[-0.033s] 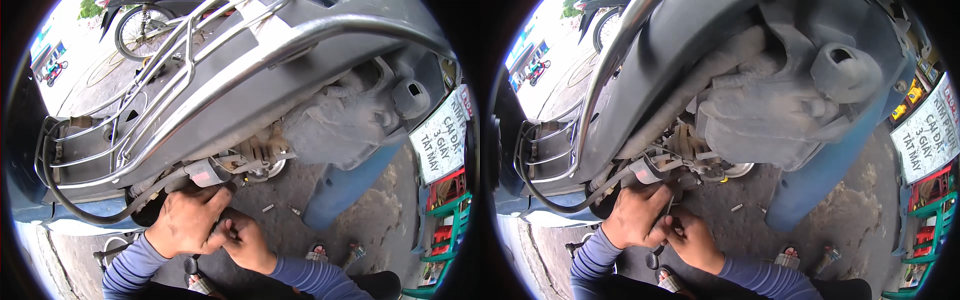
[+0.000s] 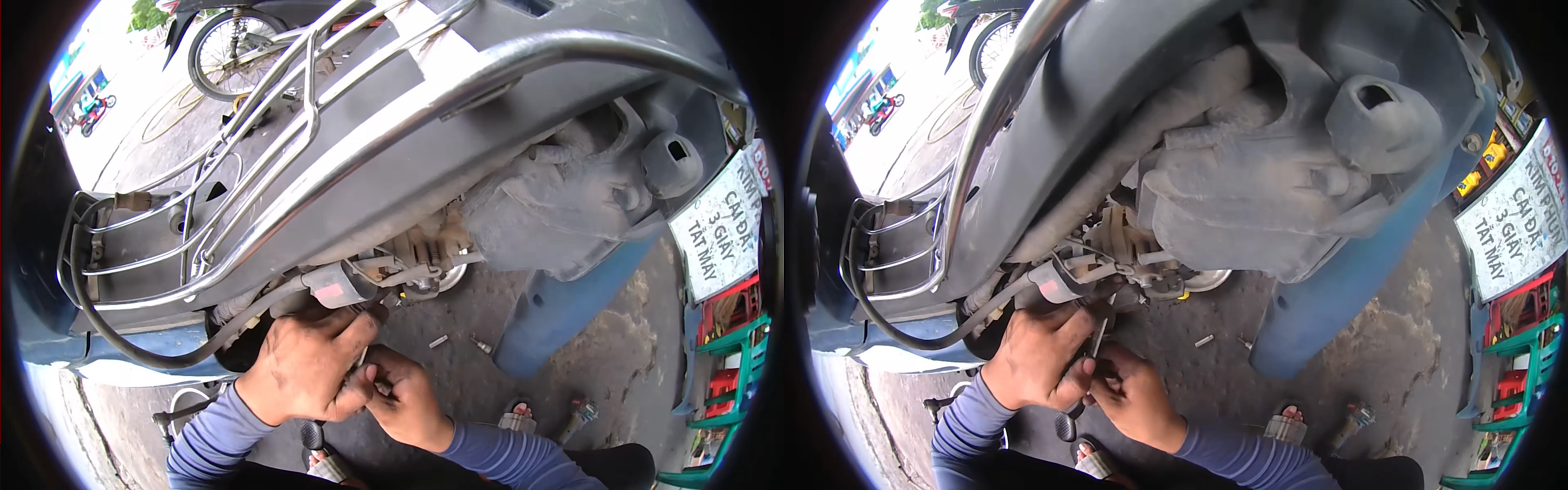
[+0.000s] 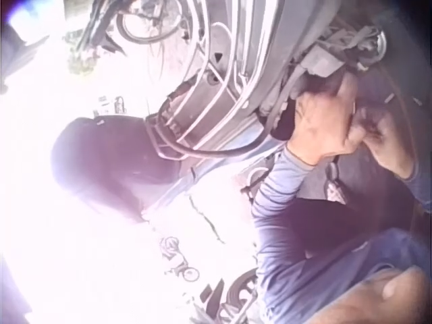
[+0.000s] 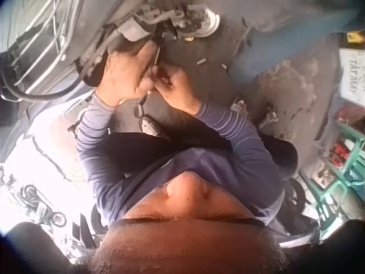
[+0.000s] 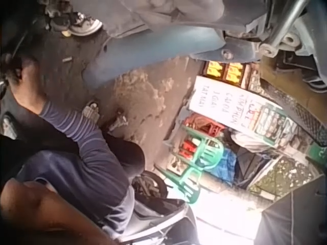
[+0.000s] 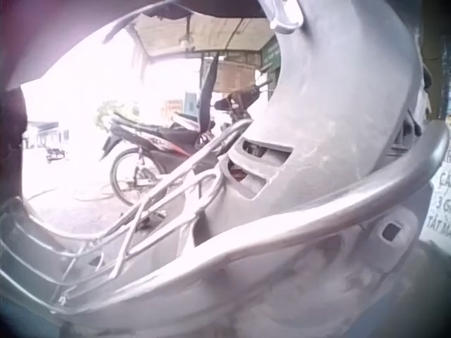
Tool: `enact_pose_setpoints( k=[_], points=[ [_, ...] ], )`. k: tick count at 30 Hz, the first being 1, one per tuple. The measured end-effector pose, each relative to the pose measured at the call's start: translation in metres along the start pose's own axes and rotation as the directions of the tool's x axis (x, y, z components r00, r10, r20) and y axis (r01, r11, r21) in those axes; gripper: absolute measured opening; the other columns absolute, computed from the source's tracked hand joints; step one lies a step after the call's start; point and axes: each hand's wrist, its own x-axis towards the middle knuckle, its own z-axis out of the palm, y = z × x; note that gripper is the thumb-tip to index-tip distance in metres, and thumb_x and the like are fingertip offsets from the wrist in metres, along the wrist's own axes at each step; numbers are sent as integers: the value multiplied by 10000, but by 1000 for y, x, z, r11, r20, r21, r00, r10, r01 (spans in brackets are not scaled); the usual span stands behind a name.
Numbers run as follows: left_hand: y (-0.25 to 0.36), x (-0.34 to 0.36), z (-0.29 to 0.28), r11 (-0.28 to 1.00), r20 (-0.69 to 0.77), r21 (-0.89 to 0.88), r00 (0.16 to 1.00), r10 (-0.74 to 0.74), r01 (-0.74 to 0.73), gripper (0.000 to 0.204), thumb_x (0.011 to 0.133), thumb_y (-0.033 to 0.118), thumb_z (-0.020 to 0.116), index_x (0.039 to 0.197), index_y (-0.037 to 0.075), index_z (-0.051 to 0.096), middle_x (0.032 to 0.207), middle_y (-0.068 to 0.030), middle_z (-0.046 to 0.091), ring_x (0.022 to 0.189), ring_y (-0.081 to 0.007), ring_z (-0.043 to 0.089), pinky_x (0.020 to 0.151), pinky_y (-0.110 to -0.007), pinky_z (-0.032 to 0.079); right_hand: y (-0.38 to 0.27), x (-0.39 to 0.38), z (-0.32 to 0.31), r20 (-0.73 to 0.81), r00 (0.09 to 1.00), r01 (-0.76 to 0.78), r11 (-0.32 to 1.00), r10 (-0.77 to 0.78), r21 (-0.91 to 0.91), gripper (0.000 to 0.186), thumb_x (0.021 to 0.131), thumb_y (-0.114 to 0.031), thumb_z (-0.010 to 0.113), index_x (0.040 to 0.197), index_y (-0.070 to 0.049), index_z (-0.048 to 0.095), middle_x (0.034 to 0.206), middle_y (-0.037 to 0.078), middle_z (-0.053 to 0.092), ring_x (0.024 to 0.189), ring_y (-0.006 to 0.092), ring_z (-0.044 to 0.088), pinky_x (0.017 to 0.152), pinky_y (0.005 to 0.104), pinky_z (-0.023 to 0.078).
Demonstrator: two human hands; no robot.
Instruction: Repairing or replacing components of a motorcycle engine using hand tools and an impact driver.
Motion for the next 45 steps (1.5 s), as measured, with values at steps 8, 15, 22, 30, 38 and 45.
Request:
enact_pose_setpoints(
  k=[8, 15, 22, 30, 38, 45],
  points=[
    [11, 6, 6, 993, 36, 75, 995, -92, 89, 523, 718, 320, 636, 1149, 37, 547, 853, -156, 614, 687, -343, 631, 601, -408, 519, 0, 14, 4, -145, 989, 62, 974, -30, 216, 221, 834, -106, 605, 1005, 25, 558, 879, 72, 625, 788, 121, 558, 697, 295, 481],
    [11, 9, -9, 980, 140, 161, 981, -137, 114, 532, 741, 375, 619, 1146, 37, 553, 818, -166, 618, 724, -336, 640, 620, -403, 520, 13, 20, 20, -123, 991, 90, 943, -52, 320, 303, 768, -121, 642, 1024, 25, 571, 902, 108, 649, 844, 156, 608, 737, 300, 489],
    [11, 8, -9, 972, 171, 207, 974, -150, 114, 560, 795, 431, 621, 1164, 15, 553, 823, -176, 618, 741, -342, 644, 642, -417, 528, -38, 22, -61, 100, 908, -343, 585, 406, 735, 267, 911, -194, 619, 1002, 53, 575, 792, 49, 590, 657, 109, 526, 602, 271, 446],
    [11, 0, -5, 989, 122, 115, 987, -107, 93, 652, 801, 474, 604, 1253, 13, 512, 1007, -206, 629, 770, -351, 658, 678, -434, 532, 0, -5, -78, -148, 960, -83, 743, 240, 664, 327, 956, -281, 560, 843, 25, 584, 576, -36, 422, 518, 54, 384, 517, 223, 337],
    [7, 5, -6, 984, 127, 139, 983, -130, 113, 598, 816, 470, 593, 1189, 6, 537, 828, -193, 636, 701, -354, 649, 616, -421, 526, -11, 21, 20, -10, 1000, -2, 874, 8, 486, 165, 831, -73, 600, 971, 14, 589, 727, 33, 551, 641, 109, 509, 588, 259, 427],
    [10, 3, -4, 991, 34, 100, 996, -88, 84, 623, 830, 492, 578, 1202, -6, 532, 861, -192, 628, 718, -356, 648, 627, -433, 529, -28, 14, -89, -281, 909, -93, 808, 307, 582, 287, 946, -268, 596, 861, 6, 599, 664, 9, 524, 500, 36, 361, 476, 225, 334]
  ],
)
